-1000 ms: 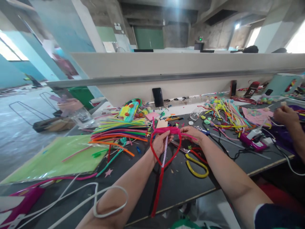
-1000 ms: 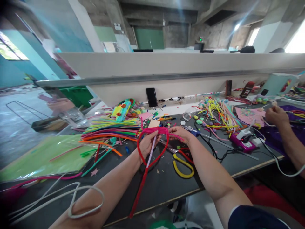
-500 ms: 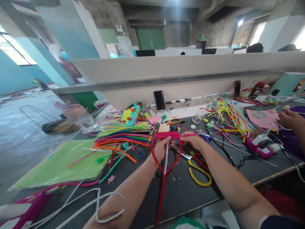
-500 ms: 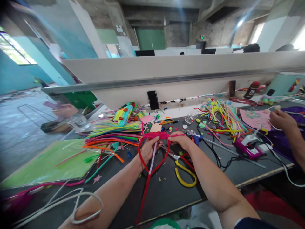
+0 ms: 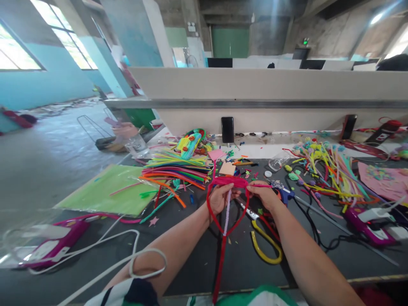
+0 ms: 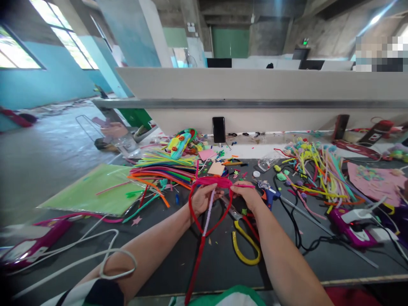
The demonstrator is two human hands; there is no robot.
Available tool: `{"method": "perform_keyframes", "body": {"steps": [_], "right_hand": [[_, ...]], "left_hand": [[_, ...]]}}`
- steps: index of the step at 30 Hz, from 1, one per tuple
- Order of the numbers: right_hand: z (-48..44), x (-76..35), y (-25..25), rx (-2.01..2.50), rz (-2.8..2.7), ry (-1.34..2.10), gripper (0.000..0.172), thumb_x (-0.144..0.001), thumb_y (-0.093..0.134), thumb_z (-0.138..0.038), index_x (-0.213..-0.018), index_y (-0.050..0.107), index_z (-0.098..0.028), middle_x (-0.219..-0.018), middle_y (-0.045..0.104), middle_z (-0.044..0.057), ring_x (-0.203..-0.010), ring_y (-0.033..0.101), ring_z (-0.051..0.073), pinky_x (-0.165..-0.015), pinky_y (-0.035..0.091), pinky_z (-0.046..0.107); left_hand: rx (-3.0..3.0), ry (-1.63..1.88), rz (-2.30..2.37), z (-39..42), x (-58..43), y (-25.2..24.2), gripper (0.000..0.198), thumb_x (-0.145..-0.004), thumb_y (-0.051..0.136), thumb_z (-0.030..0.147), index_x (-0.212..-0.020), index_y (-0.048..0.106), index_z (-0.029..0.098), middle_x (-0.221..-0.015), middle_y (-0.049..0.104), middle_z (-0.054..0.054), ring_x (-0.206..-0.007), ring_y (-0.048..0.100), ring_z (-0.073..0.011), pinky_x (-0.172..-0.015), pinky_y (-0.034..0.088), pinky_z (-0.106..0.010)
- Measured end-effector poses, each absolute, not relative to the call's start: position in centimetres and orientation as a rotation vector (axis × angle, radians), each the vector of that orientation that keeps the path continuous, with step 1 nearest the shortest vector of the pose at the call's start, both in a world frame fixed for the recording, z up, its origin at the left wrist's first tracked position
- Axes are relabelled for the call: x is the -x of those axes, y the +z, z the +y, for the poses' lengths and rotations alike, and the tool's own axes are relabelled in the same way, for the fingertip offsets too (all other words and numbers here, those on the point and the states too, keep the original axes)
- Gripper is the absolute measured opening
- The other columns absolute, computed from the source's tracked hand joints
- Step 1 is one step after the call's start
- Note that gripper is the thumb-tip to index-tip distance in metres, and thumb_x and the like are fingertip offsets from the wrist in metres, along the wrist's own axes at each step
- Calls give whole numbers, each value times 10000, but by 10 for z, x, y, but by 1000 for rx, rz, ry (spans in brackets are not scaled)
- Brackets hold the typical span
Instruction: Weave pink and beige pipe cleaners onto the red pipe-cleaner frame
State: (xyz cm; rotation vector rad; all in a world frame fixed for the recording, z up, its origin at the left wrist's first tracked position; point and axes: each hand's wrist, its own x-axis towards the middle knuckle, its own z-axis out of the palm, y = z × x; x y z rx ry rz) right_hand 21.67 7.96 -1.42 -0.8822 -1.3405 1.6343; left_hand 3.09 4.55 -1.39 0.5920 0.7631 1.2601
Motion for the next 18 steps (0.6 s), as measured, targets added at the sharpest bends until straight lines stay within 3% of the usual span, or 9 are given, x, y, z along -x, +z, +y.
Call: {"method": "perform_keyframes", "body": {"steps": [6, 18], "right_hand": [[82, -221, -16, 921, -1373, 1562, 202, -647, 745, -352, -688, 671, -168, -586, 624, -3, -546, 537, 125, -580, 407, 260], [79, -221, -10, 990, -1268, 1626, 225, -598, 783, -336, -694, 669, -169, -628, 670, 17, -572, 588, 154, -605, 435, 287]], "left_hand": [[-646, 1156, 804, 45, -32, -12, 318, -818, 603, 372, -857, 651, 59, -767, 698, -136, -613, 663, -171, -550, 541, -253], [-825, 1234, 884, 48, -29, -24, 323, -717, 713, 398, -768, 656, 84, -656, 662, -67, -534, 618, -135, -483, 503, -228]]}}
